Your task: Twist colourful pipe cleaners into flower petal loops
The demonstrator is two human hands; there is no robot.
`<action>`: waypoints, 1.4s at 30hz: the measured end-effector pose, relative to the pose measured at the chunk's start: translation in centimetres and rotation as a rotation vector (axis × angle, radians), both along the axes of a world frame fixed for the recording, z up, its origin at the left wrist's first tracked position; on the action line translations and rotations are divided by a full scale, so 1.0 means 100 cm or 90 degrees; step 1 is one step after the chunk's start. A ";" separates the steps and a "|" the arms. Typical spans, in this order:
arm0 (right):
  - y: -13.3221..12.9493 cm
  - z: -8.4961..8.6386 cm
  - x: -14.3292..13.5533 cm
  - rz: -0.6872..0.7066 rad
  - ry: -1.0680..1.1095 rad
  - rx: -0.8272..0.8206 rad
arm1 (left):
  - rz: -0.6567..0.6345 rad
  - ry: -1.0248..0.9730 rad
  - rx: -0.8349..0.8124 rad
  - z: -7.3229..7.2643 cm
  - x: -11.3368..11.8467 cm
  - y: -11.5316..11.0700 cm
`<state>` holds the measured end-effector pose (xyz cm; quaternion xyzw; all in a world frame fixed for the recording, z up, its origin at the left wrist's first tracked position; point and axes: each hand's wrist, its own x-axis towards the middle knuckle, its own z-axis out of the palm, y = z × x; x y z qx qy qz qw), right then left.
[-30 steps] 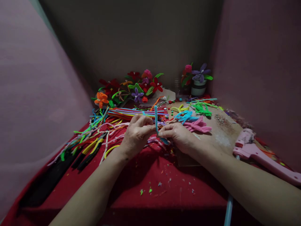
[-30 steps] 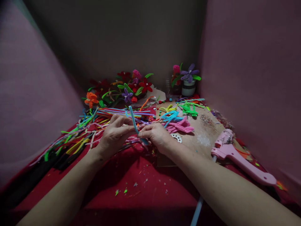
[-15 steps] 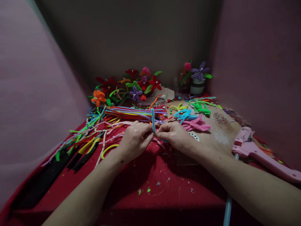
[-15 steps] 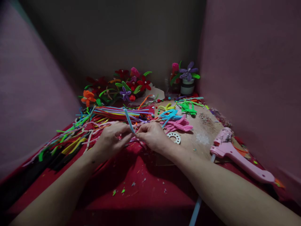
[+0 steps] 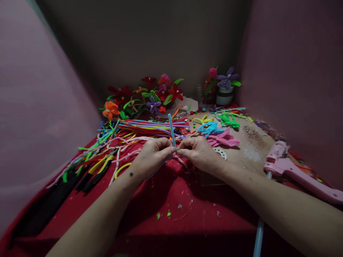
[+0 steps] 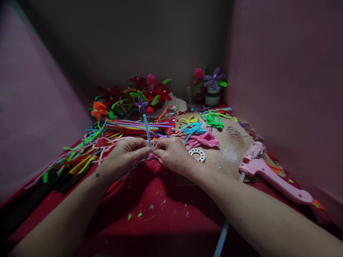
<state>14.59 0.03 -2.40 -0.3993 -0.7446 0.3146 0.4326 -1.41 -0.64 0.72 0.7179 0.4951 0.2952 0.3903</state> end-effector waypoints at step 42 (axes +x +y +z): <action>-0.012 -0.003 -0.002 -0.052 -0.123 0.359 | -0.061 -0.236 -0.256 -0.003 -0.004 0.005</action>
